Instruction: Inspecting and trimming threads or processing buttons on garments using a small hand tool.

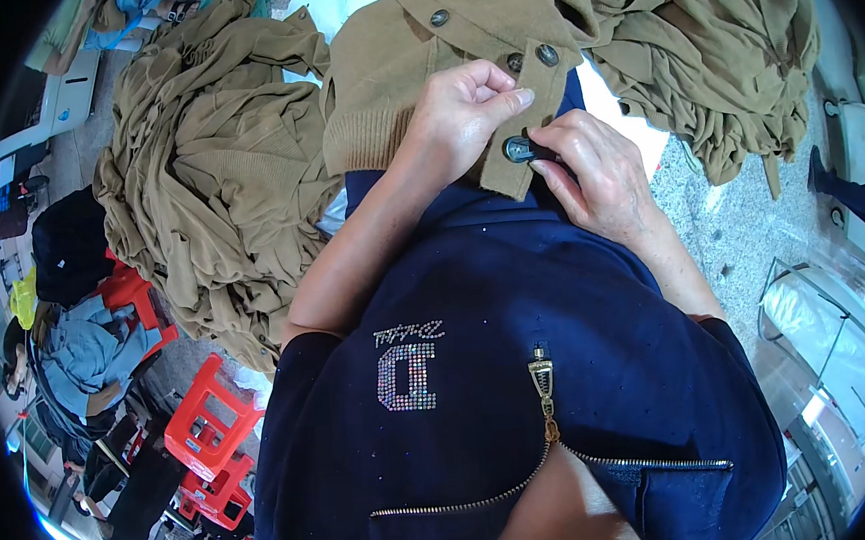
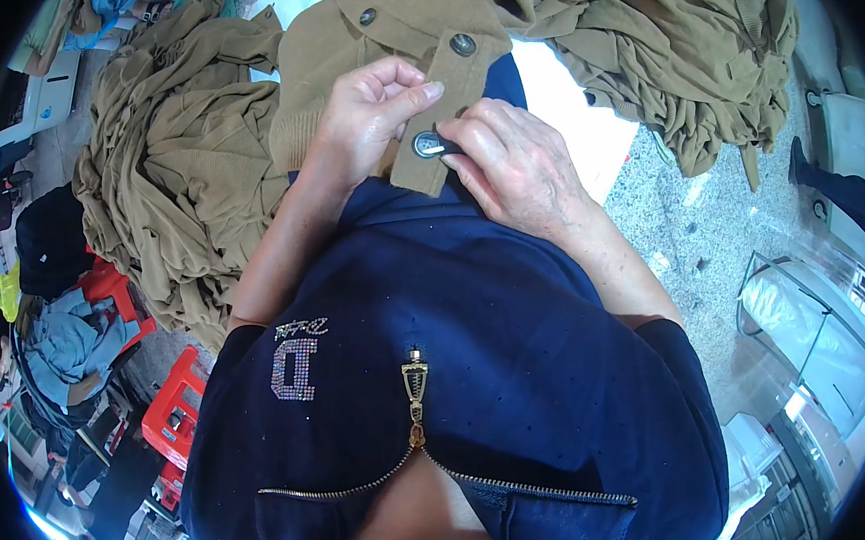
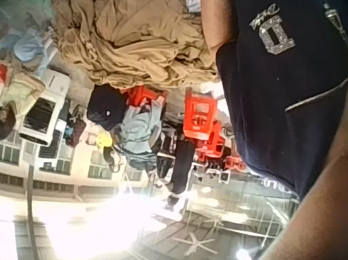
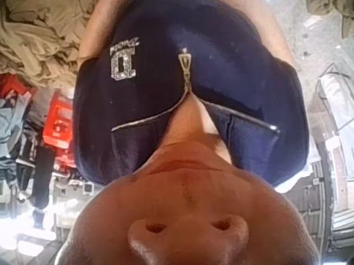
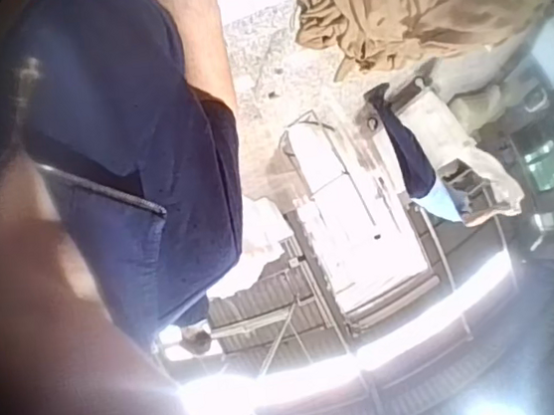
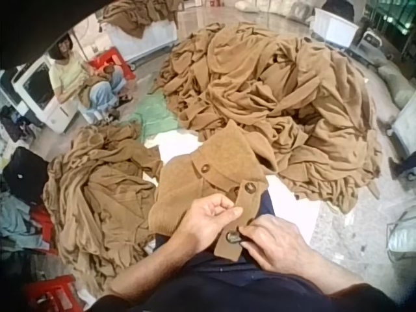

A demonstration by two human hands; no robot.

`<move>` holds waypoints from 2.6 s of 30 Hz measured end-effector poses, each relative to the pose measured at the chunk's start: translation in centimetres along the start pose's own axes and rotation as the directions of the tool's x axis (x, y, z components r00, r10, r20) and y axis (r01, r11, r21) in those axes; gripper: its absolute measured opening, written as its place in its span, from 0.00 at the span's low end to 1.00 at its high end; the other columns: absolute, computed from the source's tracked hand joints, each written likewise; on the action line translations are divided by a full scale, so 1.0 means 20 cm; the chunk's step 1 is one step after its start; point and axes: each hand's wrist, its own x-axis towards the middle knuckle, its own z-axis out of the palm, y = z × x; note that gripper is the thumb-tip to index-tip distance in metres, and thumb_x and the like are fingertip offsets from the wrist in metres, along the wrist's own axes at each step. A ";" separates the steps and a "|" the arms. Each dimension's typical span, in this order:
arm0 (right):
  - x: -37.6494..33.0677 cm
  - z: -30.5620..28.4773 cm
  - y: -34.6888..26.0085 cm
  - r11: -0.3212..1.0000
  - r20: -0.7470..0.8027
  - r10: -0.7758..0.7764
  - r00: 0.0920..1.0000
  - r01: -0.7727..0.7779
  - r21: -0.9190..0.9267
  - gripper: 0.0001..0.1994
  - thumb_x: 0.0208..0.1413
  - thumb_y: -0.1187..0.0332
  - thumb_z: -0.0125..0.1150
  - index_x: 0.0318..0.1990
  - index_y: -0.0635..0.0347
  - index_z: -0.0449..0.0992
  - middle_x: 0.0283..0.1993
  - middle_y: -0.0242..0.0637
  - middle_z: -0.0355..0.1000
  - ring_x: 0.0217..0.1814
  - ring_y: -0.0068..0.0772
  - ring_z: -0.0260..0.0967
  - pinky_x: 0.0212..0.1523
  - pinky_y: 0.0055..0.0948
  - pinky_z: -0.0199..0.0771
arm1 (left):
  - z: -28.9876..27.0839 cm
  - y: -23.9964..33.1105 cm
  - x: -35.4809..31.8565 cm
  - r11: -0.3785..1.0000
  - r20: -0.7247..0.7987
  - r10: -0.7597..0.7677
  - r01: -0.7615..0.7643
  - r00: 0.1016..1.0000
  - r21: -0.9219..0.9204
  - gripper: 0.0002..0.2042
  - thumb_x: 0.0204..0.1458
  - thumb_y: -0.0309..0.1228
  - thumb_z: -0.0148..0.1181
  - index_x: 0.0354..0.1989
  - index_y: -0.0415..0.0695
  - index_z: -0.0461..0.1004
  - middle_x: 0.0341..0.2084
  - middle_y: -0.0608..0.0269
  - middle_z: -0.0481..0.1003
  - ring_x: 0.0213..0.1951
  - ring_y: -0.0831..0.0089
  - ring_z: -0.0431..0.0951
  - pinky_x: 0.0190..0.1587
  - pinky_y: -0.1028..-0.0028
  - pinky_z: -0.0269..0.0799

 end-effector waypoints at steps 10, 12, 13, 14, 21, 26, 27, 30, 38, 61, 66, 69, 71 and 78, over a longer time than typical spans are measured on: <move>0.18 0.04 0.18 0.929 -0.201 0.341 0.918 -0.296 0.223 0.18 0.49 0.67 0.68 0.46 0.61 0.70 0.37 0.37 0.72 0.35 0.30 0.72 0.38 0.28 0.73 | 0.10 0.02 -0.16 0.894 0.527 0.116 -0.319 0.842 0.314 0.08 0.56 0.29 0.57 0.41 0.40 0.76 0.34 0.60 0.79 0.39 0.72 0.78 0.46 0.72 0.72; 0.31 0.08 0.15 0.979 -0.190 0.203 0.961 -0.205 0.007 0.19 0.44 0.69 0.69 0.44 0.61 0.71 0.37 0.41 0.71 0.38 0.41 0.73 0.39 0.35 0.73 | 0.01 0.00 -0.15 0.886 0.267 0.330 -0.395 0.905 0.245 0.06 0.57 0.25 0.55 0.40 0.40 0.76 0.35 0.61 0.78 0.41 0.73 0.77 0.46 0.73 0.71; 0.37 0.12 0.15 0.988 -0.151 0.131 0.980 -0.142 -0.063 0.18 0.44 0.69 0.68 0.42 0.61 0.71 0.37 0.42 0.71 0.39 0.44 0.71 0.39 0.38 0.72 | -0.07 -0.05 -0.16 0.867 -0.012 0.393 -0.366 0.920 0.339 0.06 0.57 0.21 0.53 0.40 0.40 0.75 0.37 0.61 0.76 0.43 0.73 0.76 0.47 0.74 0.71; 0.42 0.17 0.15 0.988 -0.126 0.082 0.989 -0.097 -0.119 0.17 0.45 0.68 0.67 0.42 0.60 0.69 0.37 0.43 0.71 0.40 0.45 0.71 0.40 0.39 0.71 | -0.19 -0.12 -0.13 0.735 -0.199 0.622 -0.478 0.757 0.480 0.08 0.55 0.18 0.52 0.42 0.39 0.74 0.40 0.59 0.74 0.43 0.72 0.76 0.48 0.75 0.70; 0.56 0.41 0.36 0.849 0.081 0.118 0.990 -0.059 -0.524 0.16 0.43 0.68 0.64 0.40 0.59 0.68 0.37 0.44 0.70 0.43 0.47 0.71 0.40 0.42 0.74 | -0.75 -0.55 -0.22 0.973 -0.462 0.192 -0.105 0.866 0.207 0.19 0.58 0.38 0.59 0.49 0.36 0.67 0.39 0.62 0.73 0.40 0.76 0.72 0.44 0.74 0.69; 0.53 0.29 0.46 0.882 -0.084 0.189 0.978 -0.207 -0.424 0.11 0.45 0.70 0.61 0.38 0.59 0.71 0.37 0.43 0.73 0.39 0.49 0.73 0.38 0.43 0.74 | -0.56 -0.38 -0.35 0.976 -0.432 0.148 -0.060 0.890 0.210 0.09 0.60 0.33 0.56 0.37 0.39 0.71 0.25 0.71 0.71 0.31 0.84 0.67 0.37 0.79 0.67; 0.53 0.23 0.50 0.883 -0.084 0.355 0.931 -0.363 -0.298 0.12 0.49 0.69 0.60 0.41 0.59 0.74 0.39 0.46 0.75 0.40 0.50 0.74 0.40 0.42 0.74 | -0.50 -0.30 -0.38 0.970 -0.375 0.143 -0.054 0.916 0.238 0.08 0.60 0.33 0.56 0.37 0.39 0.71 0.25 0.72 0.71 0.31 0.84 0.68 0.36 0.79 0.67; 0.47 0.00 0.70 0.927 -0.261 0.365 0.894 -0.374 0.017 0.11 0.52 0.72 0.58 0.44 0.61 0.75 0.36 0.38 0.75 0.36 0.26 0.71 0.41 0.26 0.72 | -0.27 -0.07 -0.40 0.988 -0.025 0.152 -0.152 0.988 0.003 0.10 0.60 0.36 0.56 0.36 0.41 0.71 0.27 0.72 0.71 0.33 0.84 0.69 0.39 0.78 0.67; 0.33 -0.52 0.59 0.944 -0.806 0.326 0.494 -0.131 0.302 0.09 0.58 0.76 0.52 0.46 0.63 0.72 0.44 0.37 0.72 0.43 0.28 0.68 0.48 0.28 0.69 | 0.56 0.30 -0.15 0.839 0.702 0.503 -0.480 0.504 -0.256 0.12 0.52 0.35 0.59 0.32 0.37 0.76 0.24 0.56 0.77 0.27 0.70 0.76 0.33 0.68 0.71; 0.16 -0.74 0.78 0.935 -0.882 0.304 0.361 0.067 0.350 0.09 0.53 0.74 0.61 0.41 0.67 0.75 0.40 0.43 0.75 0.42 0.34 0.74 0.46 0.31 0.75 | -1.03 -0.93 -0.12 0.896 -0.824 -0.347 -0.100 0.448 -0.432 0.17 0.51 0.21 0.61 0.50 0.32 0.70 0.42 0.58 0.76 0.42 0.68 0.74 0.47 0.70 0.69; 0.28 -0.71 0.50 0.943 -0.890 0.084 0.449 0.252 0.216 0.09 0.54 0.74 0.64 0.41 0.66 0.75 0.40 0.41 0.74 0.41 0.31 0.72 0.47 0.28 0.74 | -1.18 -0.52 -0.29 0.839 -0.964 0.064 -0.537 0.258 -0.088 0.02 0.51 0.24 0.62 0.31 0.43 0.74 0.25 0.72 0.72 0.28 0.81 0.66 0.35 0.78 0.63; 0.35 -0.70 0.31 0.980 -0.908 -0.047 0.417 0.193 0.038 0.07 0.54 0.74 0.63 0.39 0.65 0.75 0.38 0.39 0.74 0.41 0.30 0.71 0.47 0.28 0.74 | -1.08 -0.03 -0.42 0.795 -0.923 0.288 -0.602 0.256 0.081 0.03 0.51 0.24 0.63 0.31 0.40 0.76 0.27 0.71 0.75 0.31 0.83 0.71 0.39 0.82 0.65; 0.40 -0.79 0.28 0.947 -0.897 -0.196 0.396 0.313 -0.068 0.08 0.54 0.72 0.62 0.39 0.65 0.75 0.39 0.42 0.74 0.41 0.32 0.72 0.46 0.27 0.74 | -0.97 0.21 -0.51 0.752 -0.824 0.493 -0.613 0.280 0.242 0.03 0.51 0.25 0.61 0.31 0.39 0.75 0.27 0.68 0.75 0.29 0.81 0.71 0.36 0.81 0.65; 0.39 -0.72 0.03 0.953 -0.900 -0.003 0.437 0.274 0.130 0.12 0.53 0.70 0.59 0.44 0.66 0.75 0.41 0.47 0.75 0.43 0.38 0.76 0.43 0.33 0.80 | -0.67 0.28 -0.88 0.872 -0.196 0.488 -0.485 0.851 0.066 0.09 0.47 0.28 0.61 0.21 0.39 0.70 0.17 0.64 0.70 0.19 0.77 0.66 0.21 0.77 0.59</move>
